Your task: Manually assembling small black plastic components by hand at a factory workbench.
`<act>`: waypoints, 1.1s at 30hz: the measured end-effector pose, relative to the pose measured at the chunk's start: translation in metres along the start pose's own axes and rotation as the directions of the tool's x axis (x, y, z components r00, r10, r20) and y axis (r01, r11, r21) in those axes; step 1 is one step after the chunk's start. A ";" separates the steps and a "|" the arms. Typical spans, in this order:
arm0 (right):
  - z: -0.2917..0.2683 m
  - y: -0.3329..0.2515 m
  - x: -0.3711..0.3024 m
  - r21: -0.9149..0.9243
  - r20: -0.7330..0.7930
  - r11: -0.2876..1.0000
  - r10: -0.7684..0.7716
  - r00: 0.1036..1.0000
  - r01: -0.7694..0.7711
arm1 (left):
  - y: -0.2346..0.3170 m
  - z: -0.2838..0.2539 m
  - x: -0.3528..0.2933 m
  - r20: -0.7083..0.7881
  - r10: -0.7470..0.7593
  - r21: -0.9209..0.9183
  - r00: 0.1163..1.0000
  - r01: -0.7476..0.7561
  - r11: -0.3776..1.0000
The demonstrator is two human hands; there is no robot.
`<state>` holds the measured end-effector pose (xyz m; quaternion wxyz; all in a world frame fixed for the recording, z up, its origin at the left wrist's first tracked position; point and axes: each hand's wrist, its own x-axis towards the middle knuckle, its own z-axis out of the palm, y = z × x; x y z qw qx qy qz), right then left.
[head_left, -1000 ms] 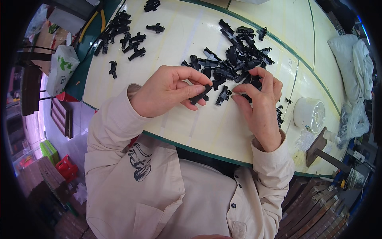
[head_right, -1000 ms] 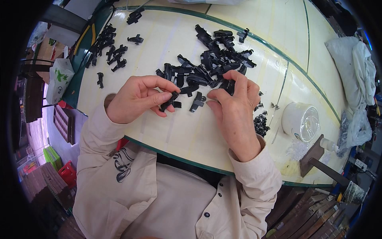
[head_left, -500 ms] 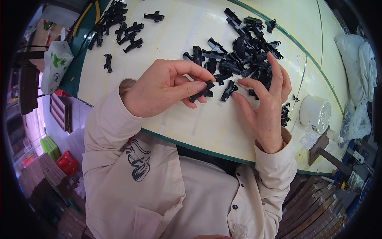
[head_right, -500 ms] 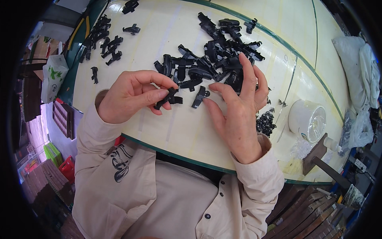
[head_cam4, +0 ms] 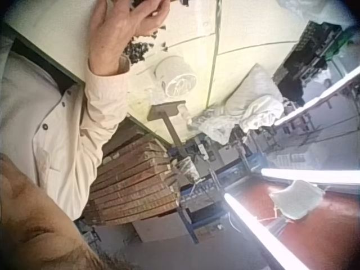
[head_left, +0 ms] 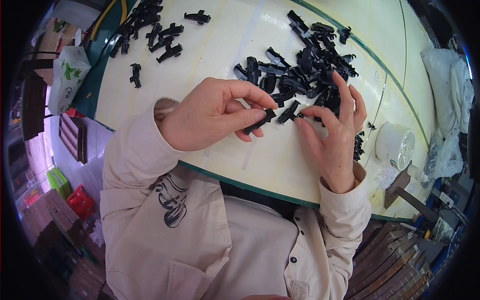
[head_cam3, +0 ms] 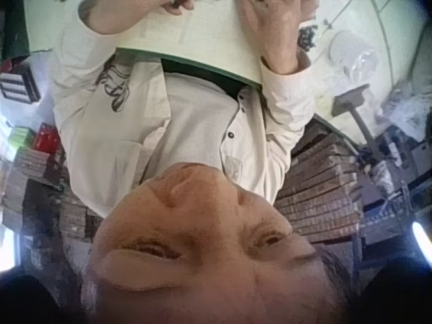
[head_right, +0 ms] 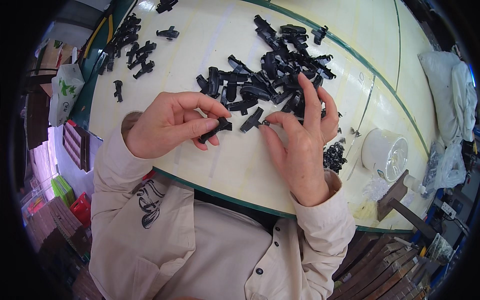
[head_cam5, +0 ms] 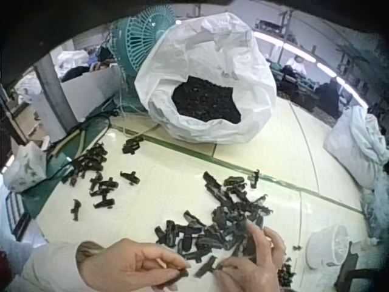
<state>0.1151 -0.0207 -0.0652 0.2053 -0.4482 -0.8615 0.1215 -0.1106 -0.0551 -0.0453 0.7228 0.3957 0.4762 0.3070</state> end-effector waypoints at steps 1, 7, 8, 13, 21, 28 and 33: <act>0.001 0.000 -0.002 -0.002 -0.003 1.000 0.001 1.000 -0.001 | 0.001 0.001 0.000 0.003 -0.004 0.001 1.000 0.004 1.000; -0.010 -0.007 -0.010 -0.013 0.062 1.000 0.021 0.998 -0.020 | -0.001 0.001 -0.001 0.001 -0.003 -0.019 1.000 0.003 1.000; -0.014 -0.007 -0.012 -0.012 0.100 0.999 0.033 0.994 -0.032 | -0.002 0.000 0.000 0.002 -0.003 -0.020 1.000 0.003 1.000; -0.022 -0.001 -0.011 0.030 0.088 1.000 -0.006 0.996 0.003 | -0.005 0.001 0.001 0.150 -0.083 0.032 0.985 0.079 0.996; -0.007 0.014 -0.001 0.064 0.042 0.995 -0.078 0.996 0.075 | -0.019 0.035 -0.003 0.262 -0.212 0.051 0.941 0.206 0.977; -0.009 0.013 0.002 0.086 0.094 0.994 -0.069 0.993 0.060 | -0.042 0.061 -0.016 0.161 -0.057 0.089 0.985 0.043 0.995; -0.012 0.009 -0.001 0.110 0.130 0.993 -0.051 0.990 0.037 | -0.042 0.061 -0.022 0.157 0.074 0.564 0.985 -0.151 0.812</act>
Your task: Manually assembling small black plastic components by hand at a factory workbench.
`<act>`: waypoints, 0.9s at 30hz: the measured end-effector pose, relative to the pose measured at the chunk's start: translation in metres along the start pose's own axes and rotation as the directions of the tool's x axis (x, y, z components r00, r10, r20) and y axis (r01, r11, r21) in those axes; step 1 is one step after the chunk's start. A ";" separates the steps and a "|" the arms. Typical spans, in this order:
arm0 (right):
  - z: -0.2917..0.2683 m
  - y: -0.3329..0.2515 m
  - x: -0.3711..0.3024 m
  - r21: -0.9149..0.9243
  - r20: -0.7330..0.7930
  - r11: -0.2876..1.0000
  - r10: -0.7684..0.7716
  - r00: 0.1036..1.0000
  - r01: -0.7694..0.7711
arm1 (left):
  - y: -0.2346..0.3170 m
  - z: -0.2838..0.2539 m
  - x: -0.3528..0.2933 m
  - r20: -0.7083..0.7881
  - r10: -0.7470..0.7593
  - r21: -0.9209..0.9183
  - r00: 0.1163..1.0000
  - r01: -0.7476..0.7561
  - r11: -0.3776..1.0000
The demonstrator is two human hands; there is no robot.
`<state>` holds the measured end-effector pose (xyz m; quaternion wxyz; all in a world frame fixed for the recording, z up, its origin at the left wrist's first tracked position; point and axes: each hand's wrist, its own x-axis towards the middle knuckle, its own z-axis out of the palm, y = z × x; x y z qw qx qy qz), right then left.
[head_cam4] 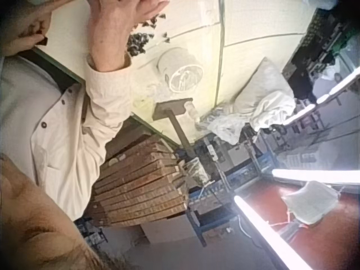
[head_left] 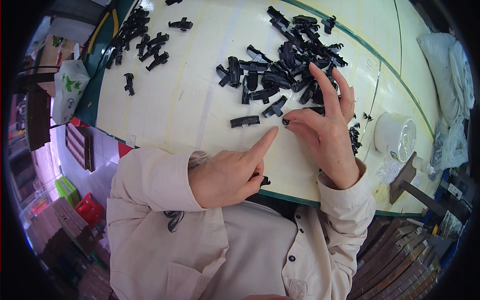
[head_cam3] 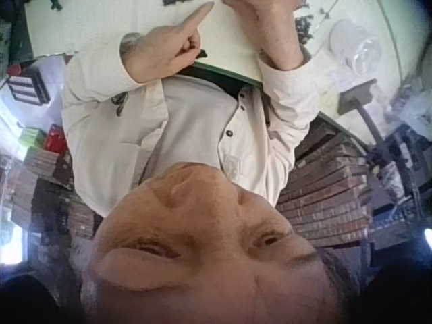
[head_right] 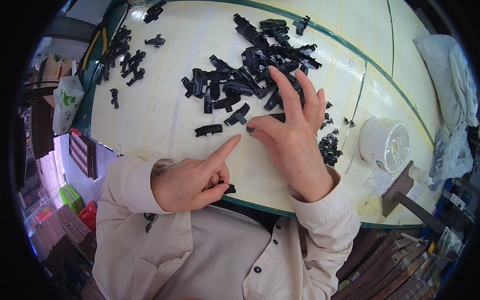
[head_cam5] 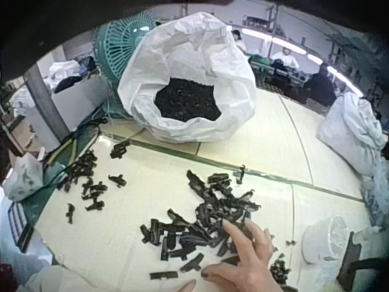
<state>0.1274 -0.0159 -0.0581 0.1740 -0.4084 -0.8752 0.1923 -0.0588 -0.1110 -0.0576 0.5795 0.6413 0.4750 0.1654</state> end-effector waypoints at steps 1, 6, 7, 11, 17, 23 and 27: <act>0.000 -0.001 -0.002 0.003 0.000 1.000 0.000 1.000 0.000 | 0.004 -0.004 -0.002 0.017 -0.038 -0.035 0.999 0.039 0.999; 0.000 -0.010 -0.016 0.004 0.034 1.000 0.031 0.999 -0.031 | 0.006 -0.023 -0.015 0.081 -0.177 -0.408 0.981 0.195 0.892; -0.001 -0.012 -0.019 0.002 0.036 0.999 0.033 0.999 -0.033 | 0.002 -0.023 -0.016 0.036 -0.202 -0.528 0.979 0.190 0.828; -0.003 -0.014 -0.027 -0.003 0.062 0.998 0.057 0.996 -0.057 | 0.002 -0.014 -0.017 -0.103 -0.262 -0.689 0.960 0.121 0.715; -0.004 -0.012 -0.024 0.010 0.017 0.999 0.038 0.999 -0.038 | -0.011 -0.006 -0.014 -0.257 -0.129 -0.437 0.958 0.004 0.900; -0.005 -0.027 -0.035 0.234 0.007 0.923 0.313 0.950 -0.306 | 0.007 -0.006 -0.002 -0.403 -0.137 -0.321 0.905 0.001 0.947; 0.004 -0.029 -0.039 0.318 0.056 0.881 0.351 0.935 -0.350 | -0.002 -0.005 0.006 -0.312 -0.147 -0.513 0.939 -0.037 0.858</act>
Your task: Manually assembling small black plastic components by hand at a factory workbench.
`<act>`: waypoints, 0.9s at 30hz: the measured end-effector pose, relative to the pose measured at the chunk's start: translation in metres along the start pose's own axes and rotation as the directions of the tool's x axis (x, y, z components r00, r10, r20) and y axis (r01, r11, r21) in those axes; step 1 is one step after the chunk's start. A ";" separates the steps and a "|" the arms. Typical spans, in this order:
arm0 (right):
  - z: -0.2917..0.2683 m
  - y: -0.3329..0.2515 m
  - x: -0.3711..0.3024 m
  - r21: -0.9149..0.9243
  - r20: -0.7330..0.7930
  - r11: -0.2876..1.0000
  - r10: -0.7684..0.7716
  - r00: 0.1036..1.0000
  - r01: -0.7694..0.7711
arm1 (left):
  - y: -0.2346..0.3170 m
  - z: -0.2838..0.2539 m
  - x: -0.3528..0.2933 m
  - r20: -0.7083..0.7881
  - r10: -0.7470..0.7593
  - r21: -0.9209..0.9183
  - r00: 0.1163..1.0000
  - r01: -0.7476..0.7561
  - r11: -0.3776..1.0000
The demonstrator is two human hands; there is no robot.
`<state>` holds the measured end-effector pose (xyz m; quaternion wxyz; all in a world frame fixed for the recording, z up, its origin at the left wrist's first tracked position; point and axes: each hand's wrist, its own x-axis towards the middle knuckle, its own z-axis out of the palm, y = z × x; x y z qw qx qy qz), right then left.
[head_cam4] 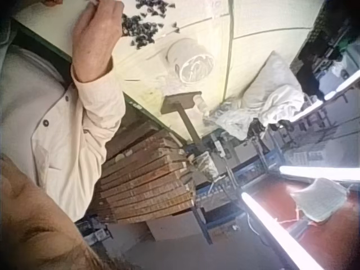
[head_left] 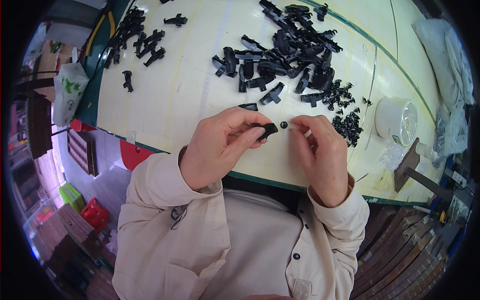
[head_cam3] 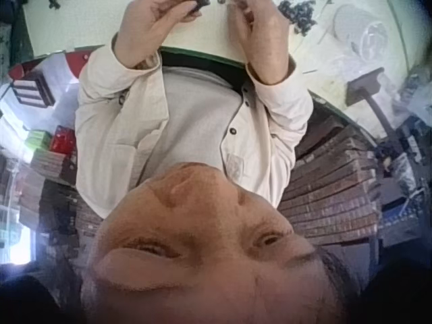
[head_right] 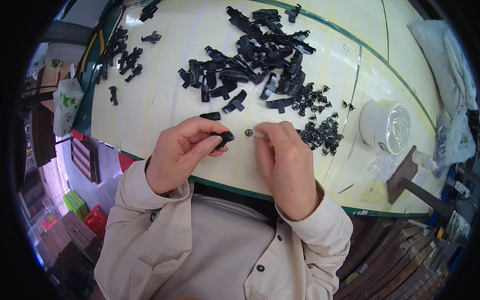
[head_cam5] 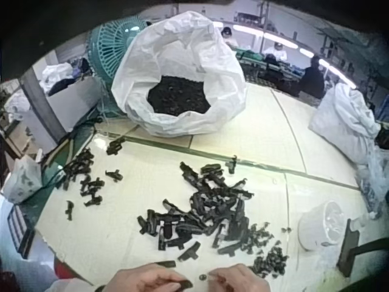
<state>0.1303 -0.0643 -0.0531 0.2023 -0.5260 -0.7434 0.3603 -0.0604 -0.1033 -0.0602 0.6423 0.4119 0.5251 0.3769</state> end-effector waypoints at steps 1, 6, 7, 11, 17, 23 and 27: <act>0.003 0.003 0.000 0.030 -0.011 1.000 -0.009 1.000 0.009 | -0.001 0.001 0.001 0.008 0.000 0.004 1.000 0.000 1.000; 0.010 0.009 -0.003 0.114 -0.073 0.992 0.054 0.996 -0.046 | -0.011 0.016 0.001 -0.080 0.006 -0.095 0.997 -0.013 0.995; 0.012 0.010 -0.003 0.138 -0.083 0.989 0.071 0.994 -0.060 | -0.011 0.017 -0.001 -0.074 0.005 -0.092 0.997 -0.012 0.996; 0.015 0.010 -0.003 0.175 -0.113 0.981 0.098 0.989 -0.078 | -0.010 0.019 -0.007 -0.023 0.000 0.080 1.000 0.001 0.997; 0.019 0.010 -0.002 0.153 -0.146 0.985 0.106 0.984 -0.083 | -0.007 0.020 -0.004 -0.002 -0.026 0.054 1.000 0.026 0.998; 0.022 0.007 -0.003 0.156 -0.158 0.982 0.127 0.979 -0.102 | -0.012 0.020 -0.004 -0.029 0.033 -0.034 0.999 -0.034 0.999; 0.022 0.007 -0.004 0.174 -0.157 0.976 0.155 0.975 -0.127 | -0.012 0.015 -0.002 0.030 -0.024 -0.147 0.999 0.029 0.989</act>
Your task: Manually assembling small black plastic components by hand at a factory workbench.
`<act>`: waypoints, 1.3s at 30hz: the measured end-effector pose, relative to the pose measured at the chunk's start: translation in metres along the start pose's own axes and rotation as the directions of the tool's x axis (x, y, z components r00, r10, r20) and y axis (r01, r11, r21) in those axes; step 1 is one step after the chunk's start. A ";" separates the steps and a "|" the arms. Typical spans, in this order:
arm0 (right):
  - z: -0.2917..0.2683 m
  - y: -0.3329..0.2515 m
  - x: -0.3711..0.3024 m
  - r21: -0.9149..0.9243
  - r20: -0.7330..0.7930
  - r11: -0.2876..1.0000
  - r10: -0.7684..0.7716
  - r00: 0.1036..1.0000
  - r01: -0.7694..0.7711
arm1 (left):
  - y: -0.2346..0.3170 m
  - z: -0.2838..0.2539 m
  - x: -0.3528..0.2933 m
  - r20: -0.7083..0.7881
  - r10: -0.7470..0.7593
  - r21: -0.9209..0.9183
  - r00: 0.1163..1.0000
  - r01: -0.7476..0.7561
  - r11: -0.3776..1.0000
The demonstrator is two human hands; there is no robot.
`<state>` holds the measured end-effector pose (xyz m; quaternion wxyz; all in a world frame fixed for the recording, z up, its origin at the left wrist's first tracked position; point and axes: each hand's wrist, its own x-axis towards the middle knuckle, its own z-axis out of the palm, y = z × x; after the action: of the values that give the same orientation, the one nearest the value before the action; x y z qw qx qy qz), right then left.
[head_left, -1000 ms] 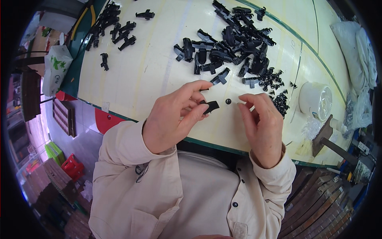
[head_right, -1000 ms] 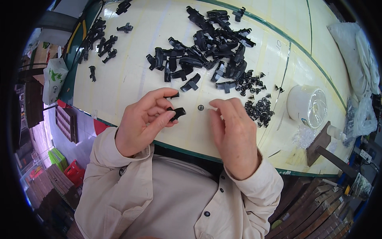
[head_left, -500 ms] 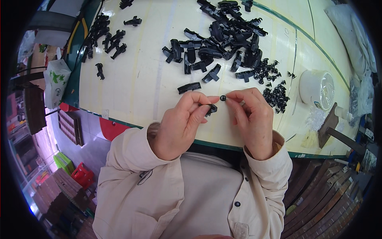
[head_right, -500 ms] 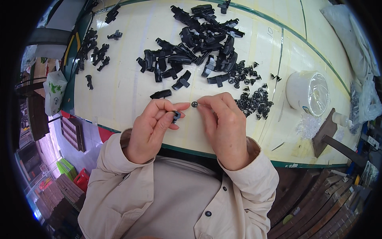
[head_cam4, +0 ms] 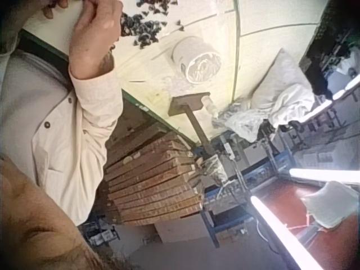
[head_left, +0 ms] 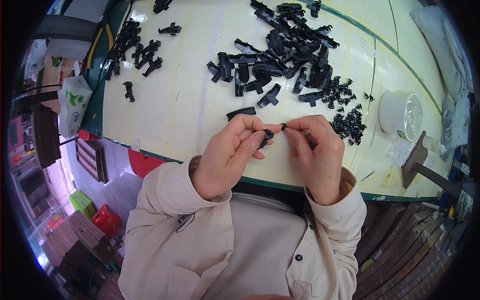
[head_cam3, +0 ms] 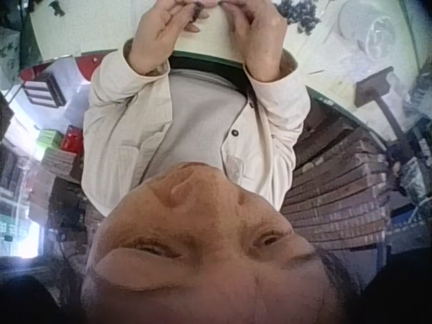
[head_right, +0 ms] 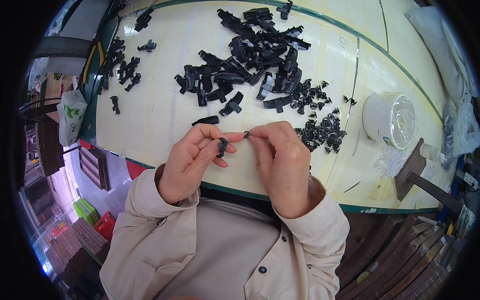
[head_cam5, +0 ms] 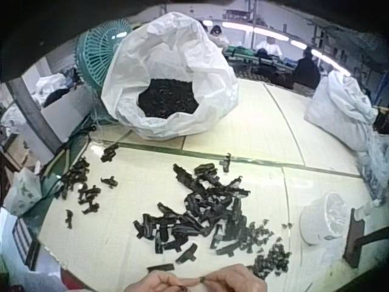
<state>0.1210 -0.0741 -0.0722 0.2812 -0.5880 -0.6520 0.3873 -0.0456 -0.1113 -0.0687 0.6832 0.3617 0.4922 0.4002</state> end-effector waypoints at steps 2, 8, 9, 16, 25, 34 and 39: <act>-0.001 -0.002 0.000 -0.015 0.010 1.000 0.005 1.000 -0.005 | 0.001 -0.002 0.001 0.012 -0.010 -0.001 1.000 0.010 1.000; -0.005 -0.003 0.004 -0.069 0.075 0.993 -0.093 0.993 0.098 | 0.006 -0.007 0.004 0.047 -0.049 0.043 0.998 0.047 0.998; -0.005 -0.003 0.004 -0.071 0.075 0.993 -0.093 0.993 0.099 | 0.007 -0.007 0.005 0.053 -0.049 0.049 0.997 0.046 0.998; -0.011 -0.005 0.004 -0.044 0.155 0.992 -0.112 0.981 0.120 | 0.011 -0.013 0.009 0.075 -0.058 0.010 0.995 0.058 0.998; -0.032 -0.001 0.012 0.269 0.431 0.943 0.064 0.900 -0.196 | 0.030 -0.021 0.017 0.235 -0.114 -0.080 0.965 0.136 0.987; -0.039 -0.033 0.018 0.566 0.447 0.756 0.054 0.893 -0.329 | 0.026 -0.005 0.021 0.031 -0.032 -0.258 0.999 0.039 0.965; -0.028 -0.039 0.015 0.497 0.193 0.860 0.015 0.981 -0.111 | 0.020 0.009 0.022 -0.149 0.132 -0.209 0.980 -0.161 0.965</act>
<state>0.1203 -0.0548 -0.0262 0.3516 -0.4768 -0.5310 0.6059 -0.0367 -0.0838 -0.0571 0.6530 0.2918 0.4614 0.5250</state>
